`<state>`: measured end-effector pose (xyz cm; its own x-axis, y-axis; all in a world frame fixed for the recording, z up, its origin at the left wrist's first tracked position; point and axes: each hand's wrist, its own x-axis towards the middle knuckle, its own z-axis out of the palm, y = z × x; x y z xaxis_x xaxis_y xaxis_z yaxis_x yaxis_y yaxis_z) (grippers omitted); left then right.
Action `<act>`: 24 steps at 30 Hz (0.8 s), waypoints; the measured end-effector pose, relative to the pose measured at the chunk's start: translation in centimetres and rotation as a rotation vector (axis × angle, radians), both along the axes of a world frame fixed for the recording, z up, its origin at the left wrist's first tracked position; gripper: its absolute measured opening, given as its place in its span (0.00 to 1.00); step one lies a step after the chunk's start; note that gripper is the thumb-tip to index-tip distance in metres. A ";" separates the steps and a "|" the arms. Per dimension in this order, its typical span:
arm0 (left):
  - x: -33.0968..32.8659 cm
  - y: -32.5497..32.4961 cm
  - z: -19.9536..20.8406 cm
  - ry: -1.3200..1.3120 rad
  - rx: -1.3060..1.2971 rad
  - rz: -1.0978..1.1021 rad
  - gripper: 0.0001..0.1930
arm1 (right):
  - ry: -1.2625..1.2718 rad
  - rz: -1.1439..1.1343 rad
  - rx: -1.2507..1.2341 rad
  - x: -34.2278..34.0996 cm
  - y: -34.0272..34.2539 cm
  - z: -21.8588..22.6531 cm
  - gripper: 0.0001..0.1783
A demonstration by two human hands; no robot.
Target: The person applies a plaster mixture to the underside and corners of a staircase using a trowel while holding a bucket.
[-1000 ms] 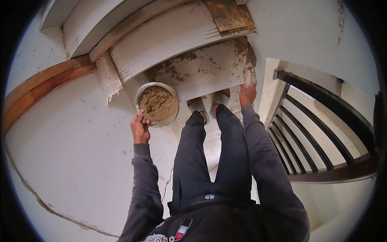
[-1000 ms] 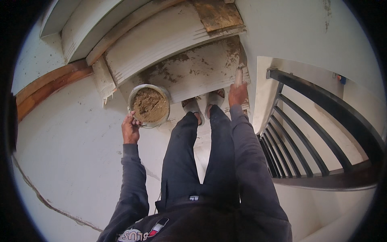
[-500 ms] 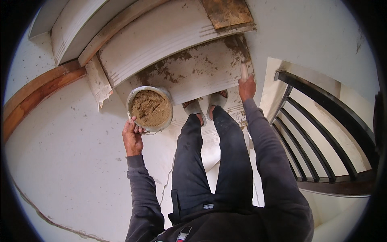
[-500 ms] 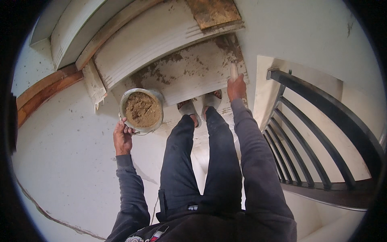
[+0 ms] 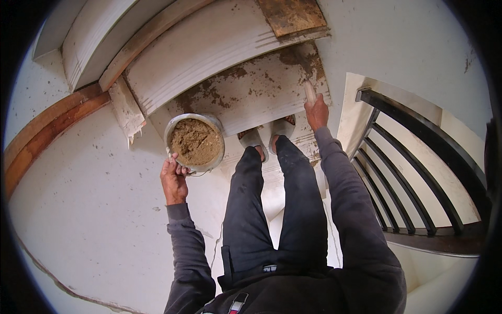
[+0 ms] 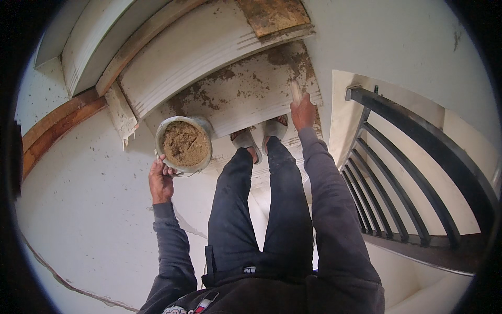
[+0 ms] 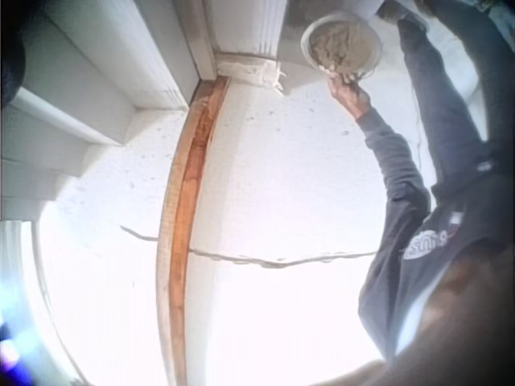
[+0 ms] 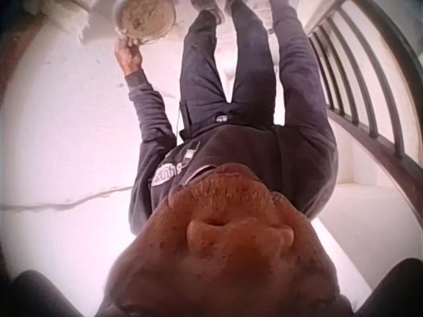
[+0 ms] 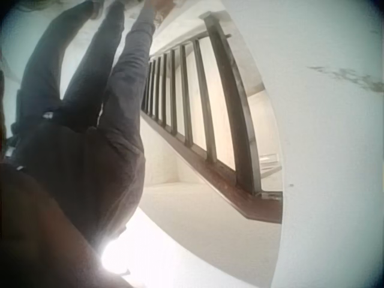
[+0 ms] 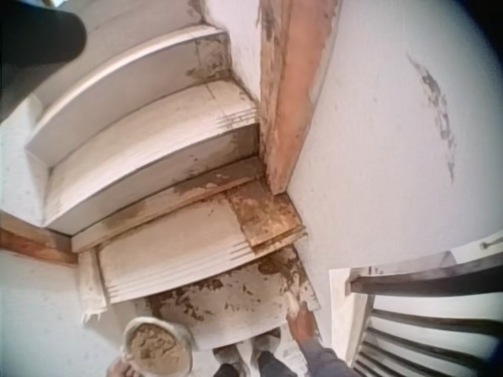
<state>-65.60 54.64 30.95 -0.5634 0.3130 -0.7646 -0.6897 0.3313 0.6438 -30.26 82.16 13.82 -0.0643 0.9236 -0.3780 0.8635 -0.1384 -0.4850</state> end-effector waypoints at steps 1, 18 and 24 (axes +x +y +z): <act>-0.1 -0.1 -0.1 0.001 0.004 0.004 0.13 | 0.029 0.003 -0.007 0.1 -0.2 0.3 0.26; 0.0 -0.2 -0.1 0.003 0.014 -0.007 0.13 | -0.057 -0.243 0.096 1.5 -3.0 -1.6 0.24; 0.6 -0.3 0.0 0.026 0.022 0.010 0.16 | 0.052 -0.066 -0.075 -0.5 -2.7 -2.7 0.25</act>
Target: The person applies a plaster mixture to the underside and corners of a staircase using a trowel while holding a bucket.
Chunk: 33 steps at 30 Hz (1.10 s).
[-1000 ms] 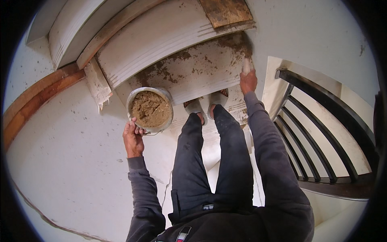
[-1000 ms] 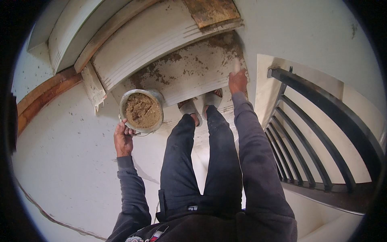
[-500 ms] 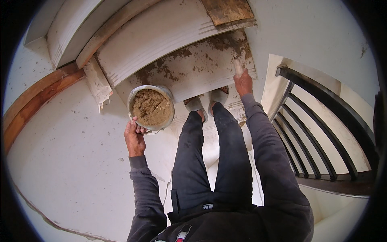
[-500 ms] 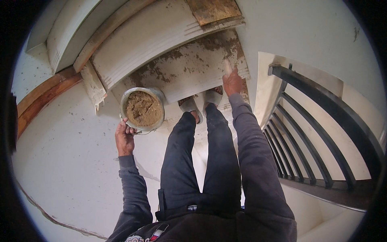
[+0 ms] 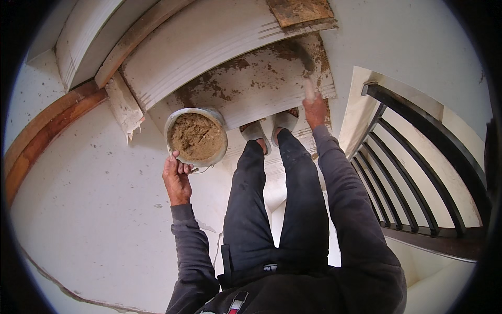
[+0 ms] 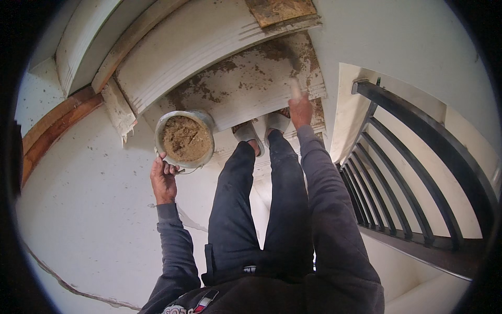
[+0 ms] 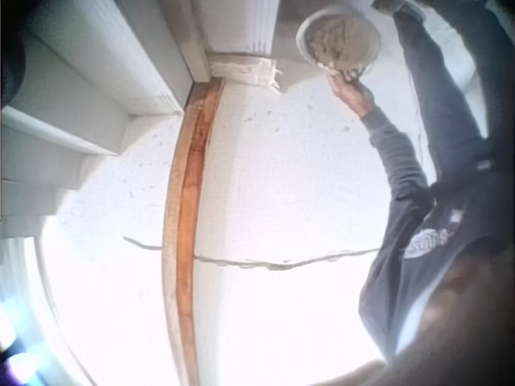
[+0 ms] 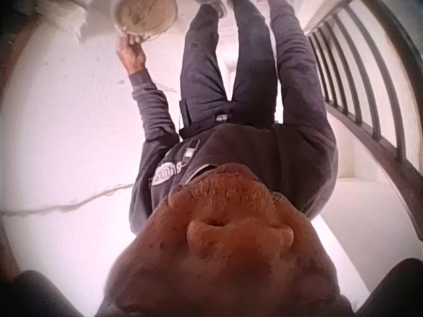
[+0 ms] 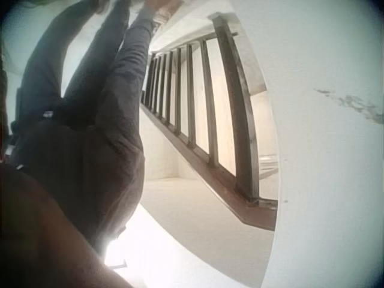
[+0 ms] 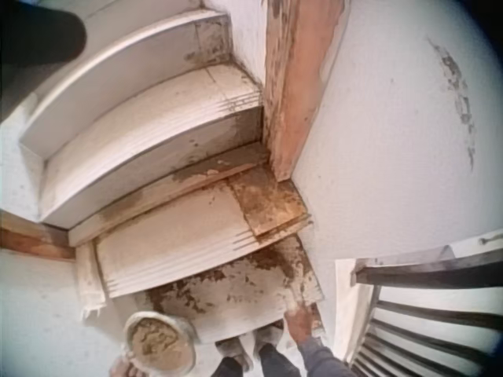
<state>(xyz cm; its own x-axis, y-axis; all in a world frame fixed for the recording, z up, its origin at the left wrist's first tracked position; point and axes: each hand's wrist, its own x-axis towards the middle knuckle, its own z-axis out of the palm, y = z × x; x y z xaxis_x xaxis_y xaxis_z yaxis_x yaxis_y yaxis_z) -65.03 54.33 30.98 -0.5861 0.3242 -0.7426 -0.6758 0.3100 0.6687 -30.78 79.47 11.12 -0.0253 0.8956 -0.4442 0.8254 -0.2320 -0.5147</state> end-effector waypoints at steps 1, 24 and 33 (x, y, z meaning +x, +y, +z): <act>-0.2 -0.2 -0.1 0.001 0.006 -0.006 0.16 | 0.008 0.061 -0.027 -0.8 -0.2 0.4 0.26; -2.0 -2.5 -0.4 -0.126 0.049 -0.014 0.14 | 0.069 0.373 -0.125 -7.0 -5.1 8.0 0.27; -2.6 -2.9 -0.7 -0.158 -0.020 0.022 0.08 | 0.197 0.220 0.050 -3.5 -5.0 24.6 0.24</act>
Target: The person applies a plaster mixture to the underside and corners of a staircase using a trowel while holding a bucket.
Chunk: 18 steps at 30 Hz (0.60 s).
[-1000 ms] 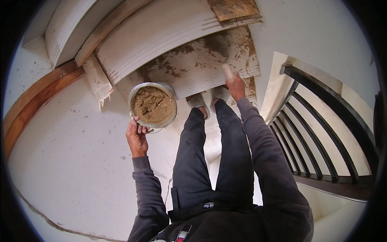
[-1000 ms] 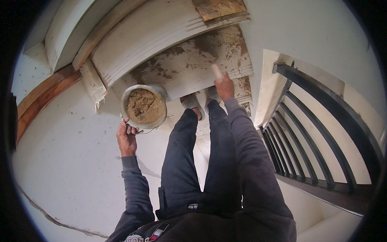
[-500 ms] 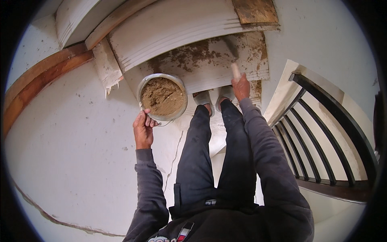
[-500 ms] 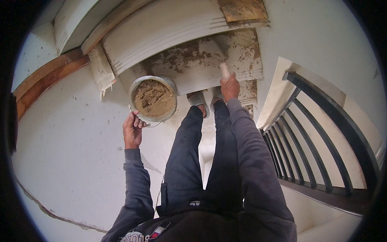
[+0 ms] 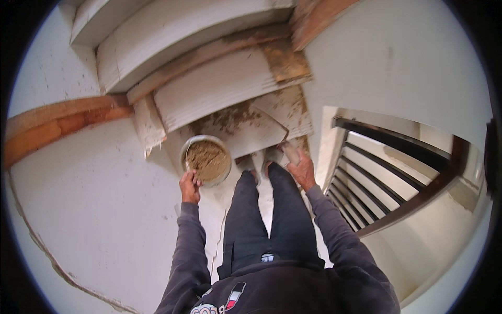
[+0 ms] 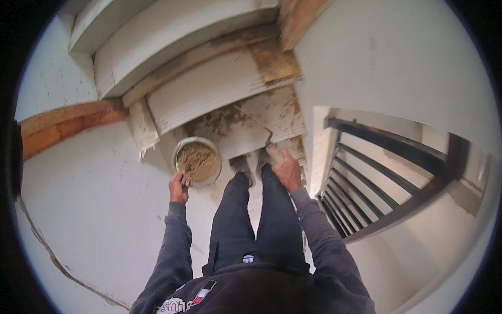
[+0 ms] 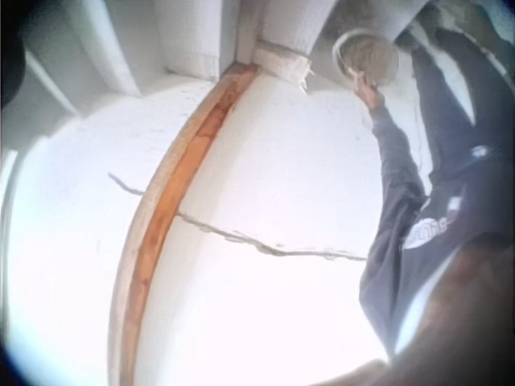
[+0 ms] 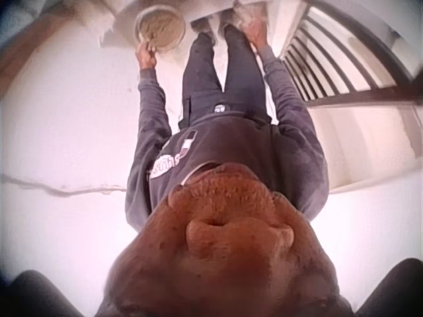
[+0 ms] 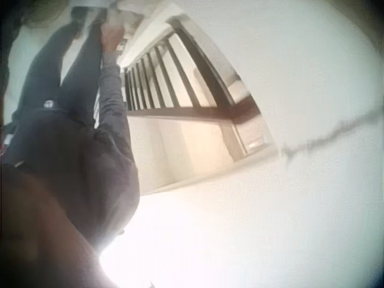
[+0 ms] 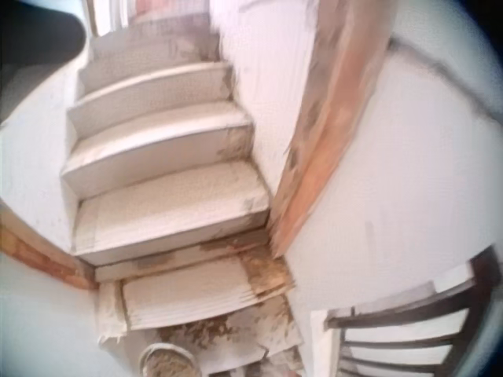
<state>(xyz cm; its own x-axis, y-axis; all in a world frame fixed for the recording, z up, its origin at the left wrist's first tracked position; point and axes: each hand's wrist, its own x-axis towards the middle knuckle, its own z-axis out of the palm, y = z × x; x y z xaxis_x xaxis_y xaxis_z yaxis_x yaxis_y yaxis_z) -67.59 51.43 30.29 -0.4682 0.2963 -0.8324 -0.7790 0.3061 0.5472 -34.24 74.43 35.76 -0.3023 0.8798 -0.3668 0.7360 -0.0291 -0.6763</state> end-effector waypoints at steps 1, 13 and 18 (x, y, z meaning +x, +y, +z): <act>0.1 0.4 0.1 0.026 -0.029 -0.004 0.07 | -0.026 0.004 -0.014 0.2 0.9 2.4 0.23; 0.5 -2.9 2.9 -0.039 -0.068 0.055 0.09 | -0.320 0.034 1.000 6.9 6.6 26.1 0.18; -0.4 -6.2 2.5 -0.089 -0.027 0.114 0.05 | -0.627 0.226 1.165 10.9 9.6 32.9 0.24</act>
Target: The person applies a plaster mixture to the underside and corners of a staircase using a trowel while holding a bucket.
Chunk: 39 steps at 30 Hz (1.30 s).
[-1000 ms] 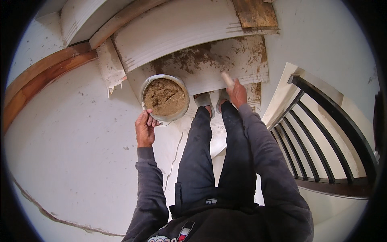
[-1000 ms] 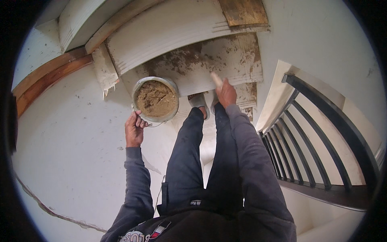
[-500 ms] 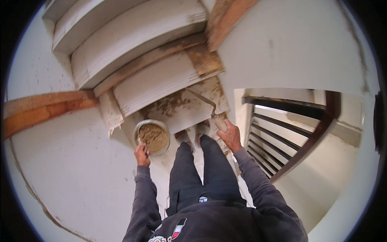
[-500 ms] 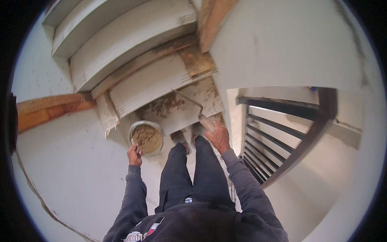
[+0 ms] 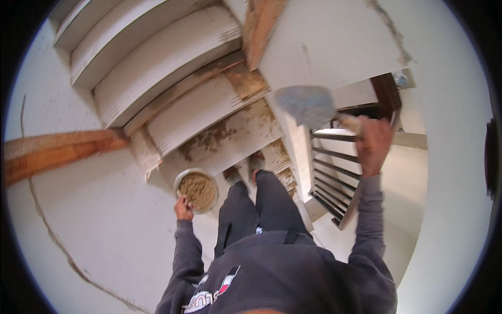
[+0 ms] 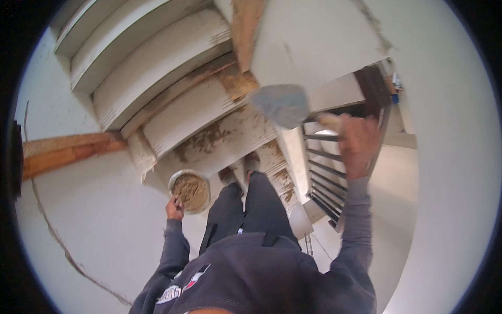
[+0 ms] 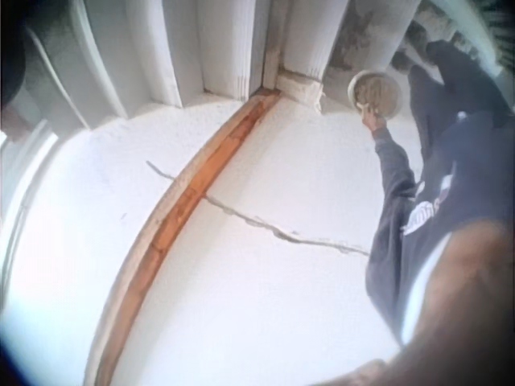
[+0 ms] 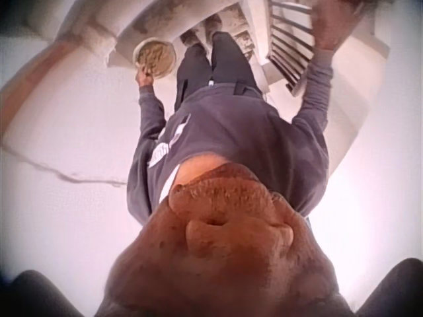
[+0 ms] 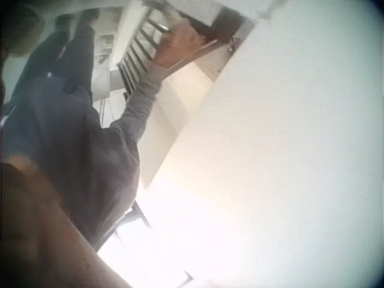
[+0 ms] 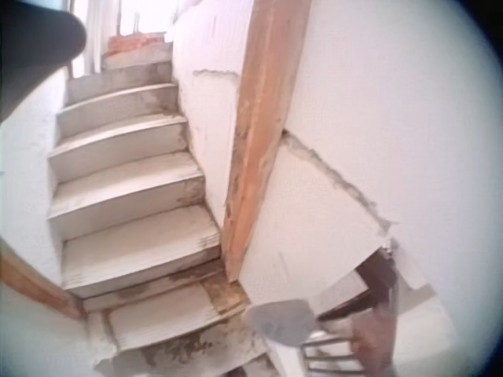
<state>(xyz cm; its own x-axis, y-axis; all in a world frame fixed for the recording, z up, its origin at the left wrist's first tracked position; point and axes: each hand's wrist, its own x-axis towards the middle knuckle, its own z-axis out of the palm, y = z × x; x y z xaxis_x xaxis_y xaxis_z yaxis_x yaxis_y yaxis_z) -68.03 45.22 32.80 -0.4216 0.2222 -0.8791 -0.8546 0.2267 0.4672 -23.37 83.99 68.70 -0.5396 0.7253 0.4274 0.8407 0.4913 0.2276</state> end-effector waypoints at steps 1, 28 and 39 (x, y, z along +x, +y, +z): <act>0.3 0.3 0.0 0.011 0.006 -0.008 0.05 | -0.037 0.032 0.047 0.9 0.5 0.7 0.24; 0.7 -2.1 2.4 0.032 0.014 0.066 0.09 | -0.197 0.129 0.044 2.4 5.5 1.4 0.42; 1.5 -3.4 2.9 0.050 -0.015 0.055 0.08 | -0.153 0.126 0.069 1.9 5.0 1.5 0.38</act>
<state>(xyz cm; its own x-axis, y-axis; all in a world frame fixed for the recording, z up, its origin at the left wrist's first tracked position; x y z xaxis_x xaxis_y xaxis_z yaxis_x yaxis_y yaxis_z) -66.54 41.86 35.68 -0.4763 0.1840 -0.8598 -0.8417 0.1873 0.5064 -21.49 89.02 70.23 -0.6870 0.6198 0.3793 0.7263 0.5696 0.3848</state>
